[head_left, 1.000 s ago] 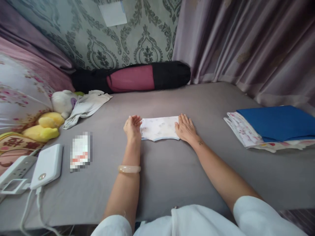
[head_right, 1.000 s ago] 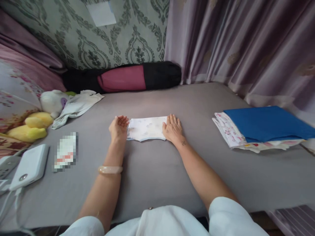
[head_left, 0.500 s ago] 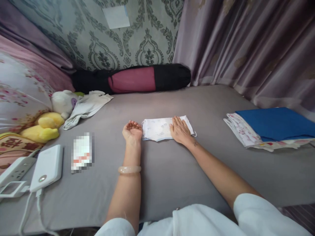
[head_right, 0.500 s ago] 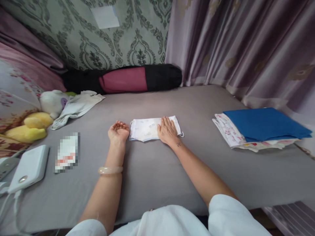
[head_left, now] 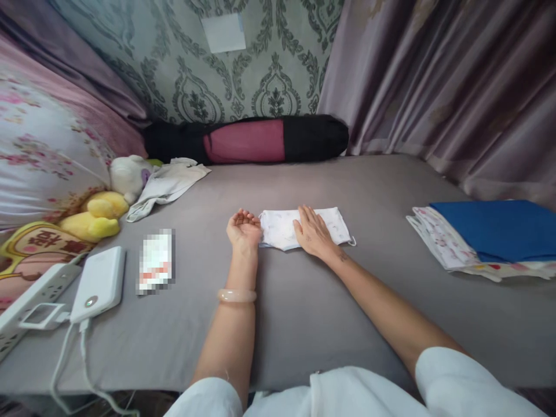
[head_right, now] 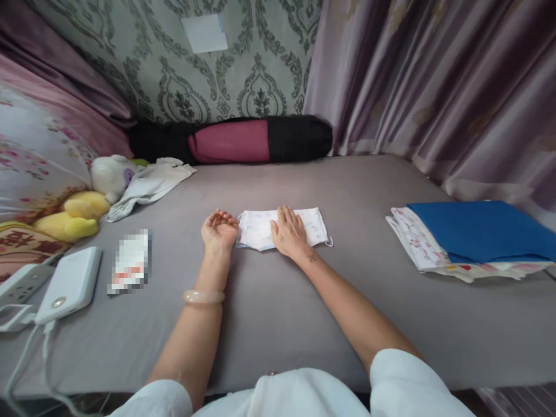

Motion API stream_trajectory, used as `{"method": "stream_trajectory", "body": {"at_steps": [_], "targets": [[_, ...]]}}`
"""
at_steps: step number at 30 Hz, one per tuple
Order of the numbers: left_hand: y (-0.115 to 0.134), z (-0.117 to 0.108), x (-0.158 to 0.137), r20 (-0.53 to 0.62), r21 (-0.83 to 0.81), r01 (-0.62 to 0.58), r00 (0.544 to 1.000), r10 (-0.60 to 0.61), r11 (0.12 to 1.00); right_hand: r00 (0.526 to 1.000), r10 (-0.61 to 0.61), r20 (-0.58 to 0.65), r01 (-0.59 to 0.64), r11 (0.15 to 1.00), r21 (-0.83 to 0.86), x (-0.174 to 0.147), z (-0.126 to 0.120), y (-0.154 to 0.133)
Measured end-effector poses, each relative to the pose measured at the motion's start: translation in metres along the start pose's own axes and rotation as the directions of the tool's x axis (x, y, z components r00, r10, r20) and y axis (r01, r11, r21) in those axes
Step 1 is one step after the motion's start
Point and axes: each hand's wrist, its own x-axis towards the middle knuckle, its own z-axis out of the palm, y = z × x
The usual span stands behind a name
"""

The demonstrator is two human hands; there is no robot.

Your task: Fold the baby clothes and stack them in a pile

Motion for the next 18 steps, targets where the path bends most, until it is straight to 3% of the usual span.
{"method": "stream_trajectory", "body": {"at_steps": [7, 14, 18], "targets": [[0.000, -0.002, 0.004, 0.016, 0.024, 0.000, 1.000, 0.000, 1.000, 0.999, -0.017, -0.047, 0.015, 0.999, -0.043, 0.000, 0.013, -0.004], [-0.001, 0.000, 0.001, -0.006, -0.004, 0.013, 1.000, -0.013, 1.000, 1.000, -0.001, -0.007, 0.000, 0.999, -0.040, 0.001, 0.004, -0.009], [-0.001, 0.001, 0.000, -0.012, 0.002, 0.012, 1.000, -0.012, 1.000, 0.998, -0.065, -0.023, 0.064, 0.998, -0.029, 0.002, 0.003, -0.021]]}}
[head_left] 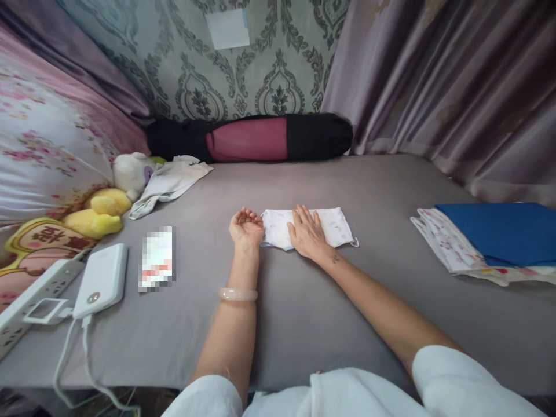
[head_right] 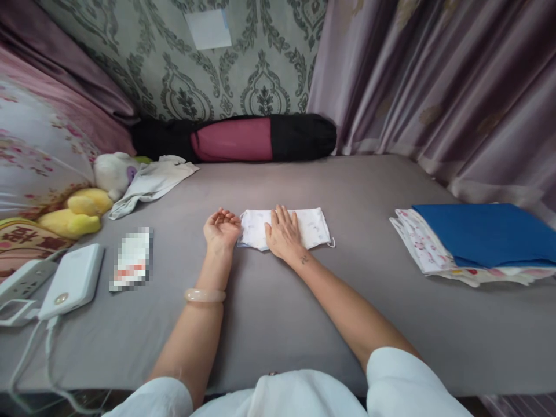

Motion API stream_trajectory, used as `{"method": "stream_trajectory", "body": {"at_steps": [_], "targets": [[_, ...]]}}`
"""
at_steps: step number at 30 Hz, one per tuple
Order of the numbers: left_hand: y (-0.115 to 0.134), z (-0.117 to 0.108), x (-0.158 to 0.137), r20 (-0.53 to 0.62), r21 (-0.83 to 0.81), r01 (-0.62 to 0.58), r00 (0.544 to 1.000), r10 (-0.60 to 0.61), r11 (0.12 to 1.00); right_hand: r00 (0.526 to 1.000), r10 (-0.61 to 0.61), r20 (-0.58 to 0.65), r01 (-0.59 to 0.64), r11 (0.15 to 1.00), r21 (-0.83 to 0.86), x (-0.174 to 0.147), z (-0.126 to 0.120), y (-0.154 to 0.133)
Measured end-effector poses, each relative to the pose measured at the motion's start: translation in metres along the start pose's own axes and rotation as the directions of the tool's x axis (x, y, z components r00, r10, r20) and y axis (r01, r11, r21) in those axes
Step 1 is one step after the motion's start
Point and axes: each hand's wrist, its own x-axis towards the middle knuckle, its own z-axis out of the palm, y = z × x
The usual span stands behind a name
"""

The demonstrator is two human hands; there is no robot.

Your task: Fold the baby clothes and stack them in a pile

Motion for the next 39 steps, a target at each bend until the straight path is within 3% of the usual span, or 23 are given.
{"method": "stream_trajectory", "body": {"at_steps": [4, 13, 23, 39], "targets": [[0.000, 0.000, -0.001, 0.002, 0.023, -0.018, 1.000, 0.018, 1.000, 0.999, -0.047, 0.003, 0.047, 0.999, 0.012, -0.001, 0.005, -0.009], [0.000, 0.003, -0.003, -0.002, 0.021, -0.015, 1.000, 0.015, 1.000, 0.998, -0.035, 0.048, 0.036, 0.999, -0.018, 0.000, 0.005, -0.012], [0.000, 0.003, -0.003, 0.018, 0.026, -0.022, 1.000, 0.022, 0.999, 0.998, -0.042, 0.039, 0.041, 0.999, 0.020, 0.011, 0.012, -0.035], [0.001, -0.001, 0.001, 0.081, 0.074, -0.071, 0.995, 0.065, 0.995, 0.998, -0.033, 0.059, 0.031, 0.999, 0.040, 0.015, 0.014, -0.040]]}}
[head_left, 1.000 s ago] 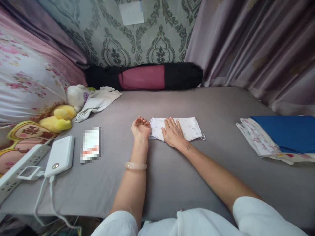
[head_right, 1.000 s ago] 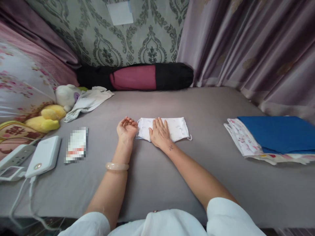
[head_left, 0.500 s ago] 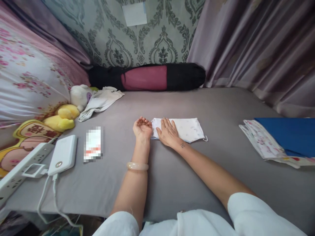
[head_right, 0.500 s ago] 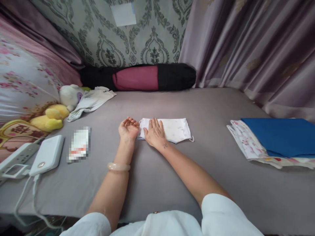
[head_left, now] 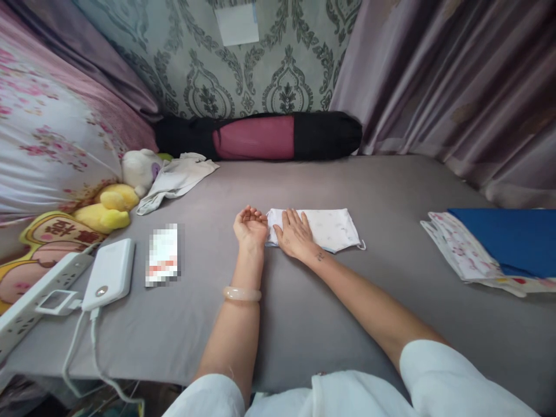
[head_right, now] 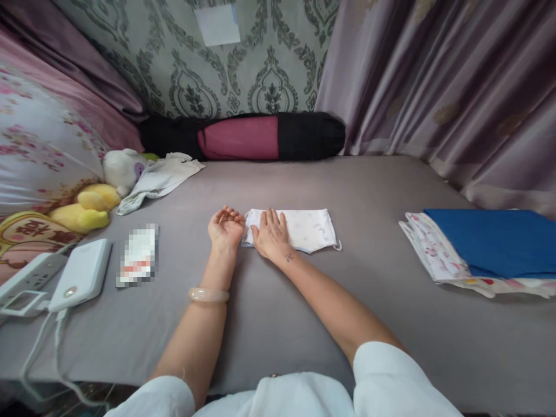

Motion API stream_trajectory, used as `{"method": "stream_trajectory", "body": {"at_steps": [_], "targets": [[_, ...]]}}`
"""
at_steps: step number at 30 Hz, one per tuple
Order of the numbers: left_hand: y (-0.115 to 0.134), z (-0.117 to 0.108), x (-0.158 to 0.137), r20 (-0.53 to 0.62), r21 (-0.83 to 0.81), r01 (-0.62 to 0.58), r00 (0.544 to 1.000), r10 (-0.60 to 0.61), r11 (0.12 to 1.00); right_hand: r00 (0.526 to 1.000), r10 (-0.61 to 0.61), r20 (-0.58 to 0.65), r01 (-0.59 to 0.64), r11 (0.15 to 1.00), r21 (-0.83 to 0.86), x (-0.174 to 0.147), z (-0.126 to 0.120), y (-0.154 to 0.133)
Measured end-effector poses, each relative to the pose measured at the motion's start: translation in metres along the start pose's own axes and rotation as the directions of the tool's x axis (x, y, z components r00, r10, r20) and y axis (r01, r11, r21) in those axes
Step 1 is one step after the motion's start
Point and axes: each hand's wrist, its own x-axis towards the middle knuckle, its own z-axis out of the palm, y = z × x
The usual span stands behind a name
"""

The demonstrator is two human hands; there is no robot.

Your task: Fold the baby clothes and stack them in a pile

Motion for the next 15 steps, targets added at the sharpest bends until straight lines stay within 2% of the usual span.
{"method": "stream_trajectory", "body": {"at_steps": [6, 15], "targets": [[0.006, -0.002, 0.001, 0.062, -0.042, -0.038, 0.997, 0.040, 0.998, 0.992, -0.124, -0.013, 0.125, 0.992, 0.033, 0.004, 0.002, -0.013], [0.007, -0.002, 0.001, 0.073, -0.025, -0.042, 0.996, 0.044, 0.999, 0.993, -0.119, -0.006, 0.119, 0.991, 0.059, 0.004, 0.008, -0.017]]}}
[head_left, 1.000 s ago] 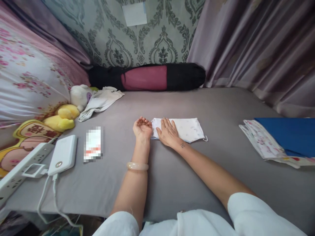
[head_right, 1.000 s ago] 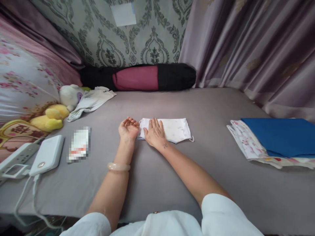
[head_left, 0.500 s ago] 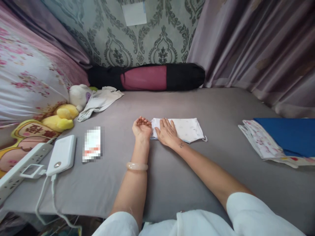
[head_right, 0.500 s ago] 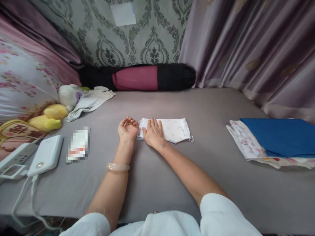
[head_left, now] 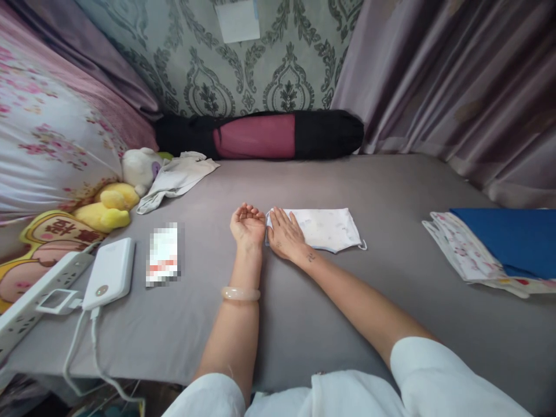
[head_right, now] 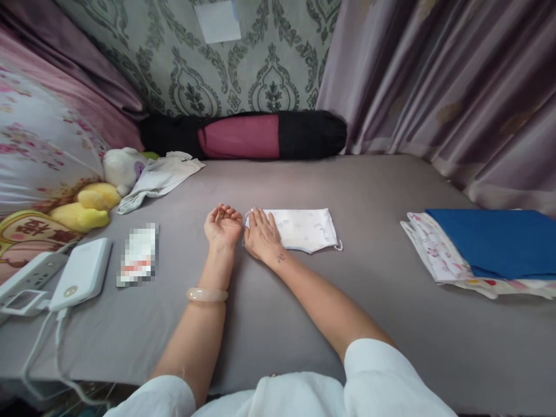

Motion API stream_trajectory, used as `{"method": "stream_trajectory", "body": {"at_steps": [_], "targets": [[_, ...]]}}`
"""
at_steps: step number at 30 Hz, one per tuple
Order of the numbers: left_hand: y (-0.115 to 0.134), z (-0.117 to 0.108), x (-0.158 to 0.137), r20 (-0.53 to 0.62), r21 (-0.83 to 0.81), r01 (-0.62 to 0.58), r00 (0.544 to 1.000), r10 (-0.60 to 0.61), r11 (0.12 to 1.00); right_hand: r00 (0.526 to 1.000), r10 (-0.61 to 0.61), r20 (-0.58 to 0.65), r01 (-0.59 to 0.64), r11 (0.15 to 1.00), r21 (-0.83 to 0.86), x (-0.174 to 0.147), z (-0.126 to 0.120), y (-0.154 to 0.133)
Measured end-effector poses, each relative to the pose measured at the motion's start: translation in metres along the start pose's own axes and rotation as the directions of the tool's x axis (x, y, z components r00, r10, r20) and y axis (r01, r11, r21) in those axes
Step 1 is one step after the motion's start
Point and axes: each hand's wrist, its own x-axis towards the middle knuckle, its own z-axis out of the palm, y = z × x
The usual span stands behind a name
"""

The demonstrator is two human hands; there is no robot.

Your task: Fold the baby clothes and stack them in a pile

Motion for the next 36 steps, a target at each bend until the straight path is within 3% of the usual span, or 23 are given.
{"method": "stream_trajectory", "body": {"at_steps": [12, 22, 25, 28, 32, 36], "targets": [[-0.008, 0.005, -0.004, 0.002, 0.054, 0.088, 0.996, -0.088, 0.995, 0.995, 0.058, -0.084, -0.065, 0.995, -0.079, -0.019, -0.010, 0.027], [-0.016, 0.011, -0.006, -0.028, 0.297, 0.116, 0.993, -0.113, 0.948, 0.995, 0.047, -0.085, -0.052, 0.997, -0.052, -0.022, -0.014, 0.034], [-0.028, 0.013, -0.009, -0.027, 0.524, 0.041, 0.999, -0.032, 0.851, 0.988, 0.113, -0.104, -0.119, 0.991, -0.061, -0.025, -0.018, 0.042], [-0.042, 0.011, -0.012, 0.115, 0.718, -0.123, 0.992, 0.058, 0.685, 0.983, 0.154, -0.101, -0.161, 0.985, -0.065, -0.027, -0.017, 0.047], [-0.054, 0.005, -0.015, 0.281, 0.779, -0.275, 0.956, 0.079, 0.563, 0.984, 0.155, -0.091, -0.161, 0.985, -0.056, -0.028, -0.013, 0.049], [-0.057, 0.003, -0.018, 0.348, 0.812, -0.343, 0.934, 0.080, 0.473, 0.987, 0.143, -0.076, -0.146, 0.988, -0.043, -0.028, -0.015, 0.051]]}}
